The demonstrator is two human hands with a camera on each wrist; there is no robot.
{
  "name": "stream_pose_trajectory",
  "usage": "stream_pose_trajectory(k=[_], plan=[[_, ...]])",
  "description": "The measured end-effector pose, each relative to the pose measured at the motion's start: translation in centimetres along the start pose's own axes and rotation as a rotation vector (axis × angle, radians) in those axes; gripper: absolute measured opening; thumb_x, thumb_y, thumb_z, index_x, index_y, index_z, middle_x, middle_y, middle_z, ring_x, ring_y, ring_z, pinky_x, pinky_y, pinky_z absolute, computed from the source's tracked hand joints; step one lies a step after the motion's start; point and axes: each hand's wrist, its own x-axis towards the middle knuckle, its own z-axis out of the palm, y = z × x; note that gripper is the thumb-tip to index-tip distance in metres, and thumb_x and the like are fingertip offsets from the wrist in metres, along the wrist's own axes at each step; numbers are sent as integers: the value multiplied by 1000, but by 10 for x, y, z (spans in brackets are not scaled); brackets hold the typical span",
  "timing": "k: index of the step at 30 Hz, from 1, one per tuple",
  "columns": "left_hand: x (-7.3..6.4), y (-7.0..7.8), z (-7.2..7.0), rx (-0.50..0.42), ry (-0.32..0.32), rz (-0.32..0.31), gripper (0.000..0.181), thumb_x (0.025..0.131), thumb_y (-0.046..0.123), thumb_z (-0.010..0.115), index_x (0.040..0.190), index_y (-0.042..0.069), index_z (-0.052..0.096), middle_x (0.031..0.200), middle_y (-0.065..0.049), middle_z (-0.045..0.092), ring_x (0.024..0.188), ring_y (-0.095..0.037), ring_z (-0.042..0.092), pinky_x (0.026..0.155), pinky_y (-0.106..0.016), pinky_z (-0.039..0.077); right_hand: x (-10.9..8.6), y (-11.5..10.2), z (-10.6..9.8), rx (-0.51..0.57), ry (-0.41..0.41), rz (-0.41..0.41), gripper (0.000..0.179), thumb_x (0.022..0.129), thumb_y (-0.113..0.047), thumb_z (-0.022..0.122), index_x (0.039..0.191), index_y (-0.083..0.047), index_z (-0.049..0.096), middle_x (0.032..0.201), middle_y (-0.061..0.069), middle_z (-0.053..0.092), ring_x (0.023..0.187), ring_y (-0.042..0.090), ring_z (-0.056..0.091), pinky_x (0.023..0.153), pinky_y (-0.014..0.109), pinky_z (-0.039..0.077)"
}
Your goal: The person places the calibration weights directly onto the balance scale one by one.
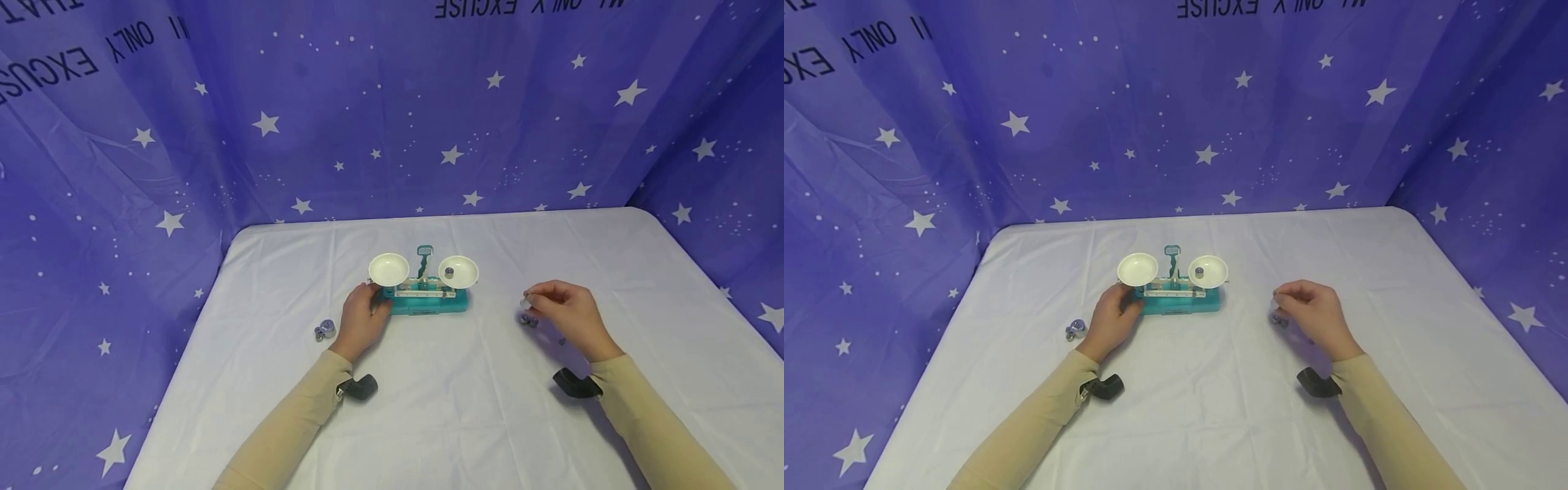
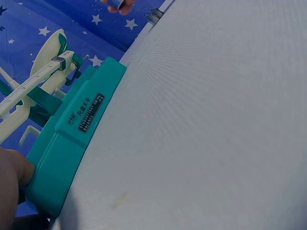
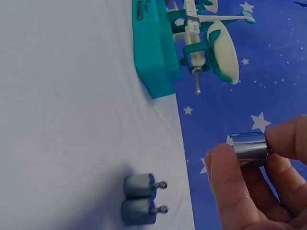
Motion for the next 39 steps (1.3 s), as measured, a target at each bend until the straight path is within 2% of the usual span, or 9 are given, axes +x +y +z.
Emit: stream_pose_trajectory(k=[4, 7, 13, 17, 21, 28, 33, 39], plan=[[0, 0, 0, 2, 1, 7, 32, 89, 15, 65, 116, -3, 69, 107, -20, 72, 104, -37, 66, 98, -53, 51, 3, -5, 0, -31, -11, 20, 36, 99, -19, 66, 121, 9, 66, 96, -22, 71, 85, -1, 74, 80, 18, 60], [0, -1, 0, -1, 3, 9, 32, 89, 15, 65, 116, -2, 69, 106, -19, 72, 103, -36, 66, 97, -53, 51, 6, -10, 0, -14, -42, 27, 38, 99, -18, 66, 123, 11, 65, 97, -23, 71, 87, -1, 73, 81, 17, 60], [0, -3, 2, 4, 6, 11, 31, 89, 14, 66, 115, -2, 69, 105, -18, 72, 102, -36, 66, 96, -52, 51, 12, -18, 4, 81, -82, 36, 25, 98, -10, 65, 113, 9, 69, 95, -18, 74, 87, 1, 73, 81, 20, 61], [0, -3, 2, 3, 1, 3, 32, 89, 15, 66, 115, -2, 69, 104, -18, 71, 101, -35, 66, 95, -52, 51, 17, -25, 7, 96, -92, 44, 18, 98, -11, 65, 107, 3, 70, 96, -16, 73, 88, 2, 72, 82, 20, 61], [1, -2, 1, 3, -2, 0, 32, 89, 16, 65, 115, -1, 69, 107, -18, 73, 104, -35, 66, 98, -52, 51, 21, -33, 11, 103, -103, 55, 19, 98, -12, 65, 108, 3, 69, 97, -15, 73, 89, 3, 71, 83, 22, 61], [1, -3, 0, 1, -14, -17, 33, 89, 17, 64, 116, -1, 69, 108, -18, 72, 104, -36, 65, 99, -53, 50, 31, -48, 24, 100, -142, 25, 25, 97, -11, 65, 111, 9, 67, 96, -12, 74, 89, 7, 73, 86, 26, 62], [1, -3, 0, 2, -19, -23, 34, 90, 18, 64, 118, -2, 68, 114, -20, 72, 112, -38, 65, 105, -55, 47, 38, -58, 32, 77, -151, 1, 26, 96, -14, 67, 111, 7, 67, 99, -7, 75, 89, 7, 73, 87, 25, 61], [2, -2, 0, 5, -11, -3, 33, 89, 17, 64, 116, -2, 69, 108, -18, 72, 104, -36, 65, 99, -53, 50, 49, -66, 42, 108, -140, -30, 25, 95, -9, 67, 110, 11, 66, 97, -5, 73, 90, 11, 73, 84, 27, 62]])
